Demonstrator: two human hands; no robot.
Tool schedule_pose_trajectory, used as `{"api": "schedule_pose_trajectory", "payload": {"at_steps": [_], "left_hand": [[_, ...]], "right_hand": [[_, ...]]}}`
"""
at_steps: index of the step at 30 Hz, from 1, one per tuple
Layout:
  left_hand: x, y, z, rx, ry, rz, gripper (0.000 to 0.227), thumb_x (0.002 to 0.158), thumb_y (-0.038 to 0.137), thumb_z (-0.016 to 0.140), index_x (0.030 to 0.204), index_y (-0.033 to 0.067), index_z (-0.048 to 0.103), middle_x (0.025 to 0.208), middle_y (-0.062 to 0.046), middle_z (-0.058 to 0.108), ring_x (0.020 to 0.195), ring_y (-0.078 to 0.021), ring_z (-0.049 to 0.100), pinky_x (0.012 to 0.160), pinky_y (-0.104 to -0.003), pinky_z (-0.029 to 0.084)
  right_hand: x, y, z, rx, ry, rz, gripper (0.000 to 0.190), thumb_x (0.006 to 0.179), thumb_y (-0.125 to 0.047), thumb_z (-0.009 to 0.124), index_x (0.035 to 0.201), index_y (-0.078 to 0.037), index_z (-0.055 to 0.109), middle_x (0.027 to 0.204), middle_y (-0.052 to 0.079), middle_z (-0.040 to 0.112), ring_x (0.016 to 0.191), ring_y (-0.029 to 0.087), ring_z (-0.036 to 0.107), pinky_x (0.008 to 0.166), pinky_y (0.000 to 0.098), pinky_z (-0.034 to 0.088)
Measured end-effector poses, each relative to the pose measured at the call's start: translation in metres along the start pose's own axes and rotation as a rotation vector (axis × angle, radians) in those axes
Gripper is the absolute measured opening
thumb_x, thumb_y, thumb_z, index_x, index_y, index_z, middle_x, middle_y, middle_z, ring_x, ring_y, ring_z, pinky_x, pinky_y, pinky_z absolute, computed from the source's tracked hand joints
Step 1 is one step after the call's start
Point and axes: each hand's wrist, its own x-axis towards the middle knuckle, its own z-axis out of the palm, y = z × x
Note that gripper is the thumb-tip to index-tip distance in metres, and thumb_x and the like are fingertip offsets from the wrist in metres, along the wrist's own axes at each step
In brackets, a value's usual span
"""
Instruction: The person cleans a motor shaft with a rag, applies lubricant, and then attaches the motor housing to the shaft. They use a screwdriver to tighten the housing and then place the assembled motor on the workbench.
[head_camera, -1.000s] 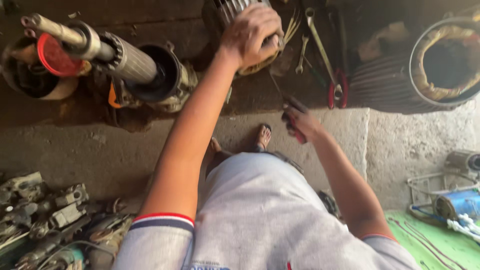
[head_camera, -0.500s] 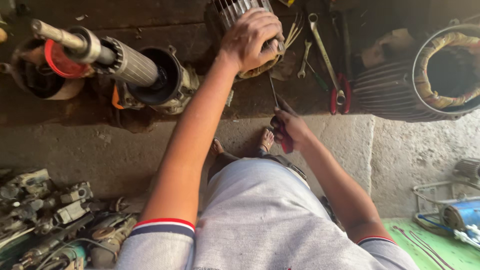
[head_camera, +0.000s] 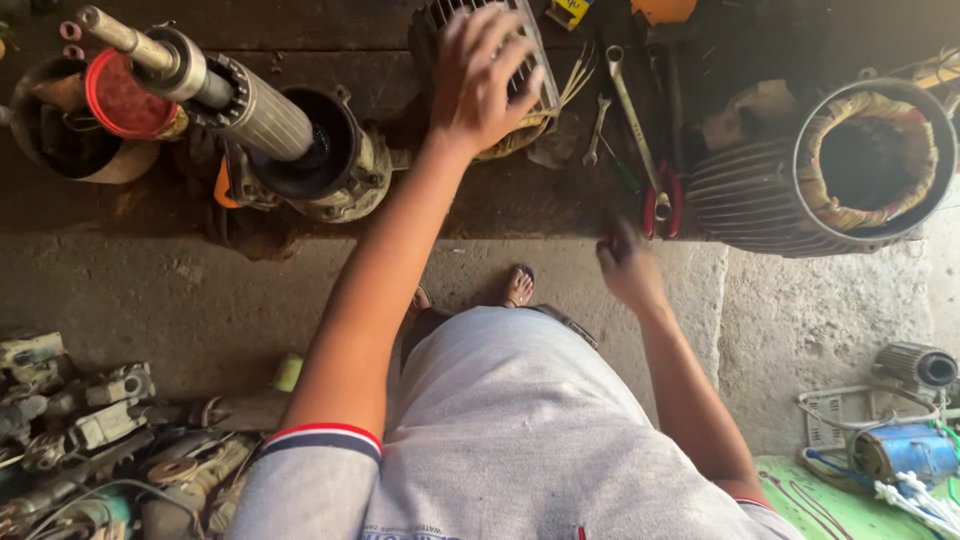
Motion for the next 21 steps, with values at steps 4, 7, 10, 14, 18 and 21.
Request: {"api": "schedule_pose_trajectory", "payload": {"at_steps": [4, 7, 10, 14, 18, 21], "left_hand": [[-0.031, 0.025, -0.002, 0.102, 0.043, -0.184, 0.083, 0.083, 0.062, 0.077, 0.15, 0.0231, 0.047, 0.16, -0.013, 0.029, 0.149, -0.0429, 0.027, 0.119, -0.074, 0.022], [-0.047, 0.03, 0.002, 0.256, -0.097, -0.228, 0.101, 0.077, 0.051, 0.078, 0.163, 0.0316, 0.03, 0.17, -0.015, 0.012, 0.154, -0.0498, 0.019, 0.122, -0.074, 0.022], [-0.049, 0.029, 0.007, 0.442, -0.12, -0.24, 0.091, 0.091, 0.015, 0.076, 0.166, 0.0379, 0.029, 0.172, -0.016, 0.004, 0.153, -0.0545, 0.019, 0.121, -0.071, 0.029], [-0.033, 0.028, 0.007, 0.479, -0.127, -0.169, 0.092, 0.09, 0.014, 0.077, 0.164, 0.0389, 0.029, 0.169, -0.021, 0.002, 0.143, -0.0617, 0.024, 0.113, -0.072, 0.034], [-0.01, 0.017, -0.007, 0.332, -0.355, -0.237, 0.097, 0.082, 0.028, 0.083, 0.161, 0.0384, 0.028, 0.166, -0.022, 0.008, 0.14, -0.0643, 0.024, 0.113, -0.074, 0.036], [0.028, -0.018, -0.015, 0.155, -0.441, -0.319, 0.101, 0.07, 0.009, 0.083, 0.157, 0.0301, 0.036, 0.159, -0.019, 0.032, 0.136, -0.0632, 0.031, 0.098, -0.055, 0.051]], "right_hand": [[0.048, 0.012, -0.019, -0.376, 0.343, -0.321, 0.074, 0.085, -0.01, 0.073, 0.155, -0.01, 0.047, 0.142, 0.029, 0.052, 0.12, 0.047, 0.056, 0.098, 0.0504, 0.05], [0.07, 0.011, -0.026, -0.427, 0.36, -0.312, 0.077, 0.08, -0.008, 0.076, 0.152, -0.011, 0.05, 0.144, 0.024, 0.05, 0.129, 0.046, 0.05, 0.107, 0.0529, 0.046], [0.08, 0.004, -0.026, -0.435, 0.301, -0.263, 0.081, 0.069, -0.006, 0.077, 0.146, -0.011, 0.053, 0.138, 0.022, 0.051, 0.126, 0.046, 0.049, 0.105, 0.0536, 0.046], [0.093, 0.004, -0.022, -0.53, 0.361, -0.247, 0.071, 0.073, -0.008, 0.078, 0.141, -0.017, 0.059, 0.133, 0.017, 0.054, 0.123, 0.043, 0.05, 0.101, 0.0533, 0.047], [0.104, 0.015, -0.01, -0.553, 0.409, -0.27, 0.065, 0.083, -0.013, 0.075, 0.146, -0.021, 0.06, 0.134, 0.015, 0.054, 0.123, 0.041, 0.05, 0.102, 0.0546, 0.047], [0.106, 0.026, -0.001, -0.652, 0.481, -0.3, 0.066, 0.085, -0.019, 0.075, 0.149, -0.021, 0.059, 0.135, 0.017, 0.054, 0.121, 0.043, 0.049, 0.098, 0.0569, 0.045]]}}
